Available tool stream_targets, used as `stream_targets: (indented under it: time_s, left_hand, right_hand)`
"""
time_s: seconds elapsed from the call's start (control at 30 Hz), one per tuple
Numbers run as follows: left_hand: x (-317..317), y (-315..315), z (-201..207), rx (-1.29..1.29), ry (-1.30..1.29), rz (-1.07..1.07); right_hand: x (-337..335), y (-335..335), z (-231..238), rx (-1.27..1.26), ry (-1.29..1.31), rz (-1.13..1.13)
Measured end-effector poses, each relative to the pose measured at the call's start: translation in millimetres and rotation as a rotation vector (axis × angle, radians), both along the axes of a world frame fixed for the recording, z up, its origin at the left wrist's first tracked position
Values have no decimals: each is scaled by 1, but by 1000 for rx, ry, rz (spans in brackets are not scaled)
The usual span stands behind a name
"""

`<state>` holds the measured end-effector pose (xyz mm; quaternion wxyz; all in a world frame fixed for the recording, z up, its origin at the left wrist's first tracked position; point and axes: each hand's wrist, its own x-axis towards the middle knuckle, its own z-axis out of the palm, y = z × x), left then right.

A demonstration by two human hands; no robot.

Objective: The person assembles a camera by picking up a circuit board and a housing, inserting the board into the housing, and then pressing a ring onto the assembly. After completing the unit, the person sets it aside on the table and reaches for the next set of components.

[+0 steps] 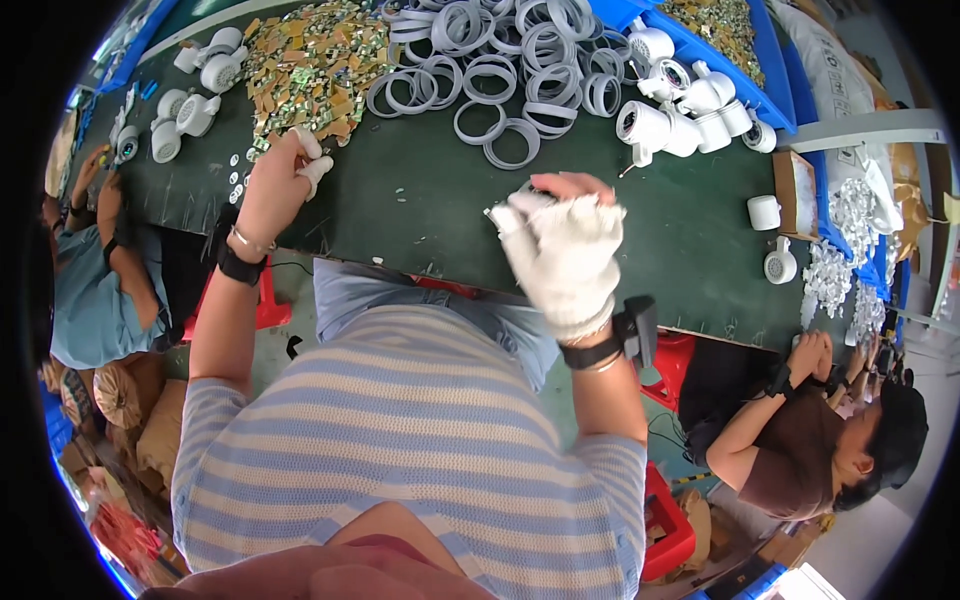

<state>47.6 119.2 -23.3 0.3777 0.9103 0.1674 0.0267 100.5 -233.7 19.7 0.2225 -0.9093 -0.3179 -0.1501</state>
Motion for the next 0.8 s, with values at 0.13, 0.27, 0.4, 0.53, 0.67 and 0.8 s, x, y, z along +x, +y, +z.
stream_targets:
  time_s: [0.13, 0.27, 0.4, 0.53, 0.67, 0.8]
  left_hand:
    - [-14, -38, 14, -517, -159, -45]
    - [-16, -72, 5, -1202, -76, -50]
    - [-17, -97, 13, -1338, -45, -203]
    - [-28, -106, 14, -1196, -75, -345]
    - [-38, -110, 22, -1077, -98, -432]
    - [-42, -113, 17, -1145, -75, -423]
  right_hand:
    - [-21, 6, -22, -65, -72, -24]
    - [-15, 5, -27, 8, -141, 11]
    - [-17, 7, 2, 372, 233, 180]
    - [-20, 11, 13, 439, 567, 254]
    - [-17, 16, 15, 414, 582, 293]
    - [-18, 16, 18, 367, 615, 297]
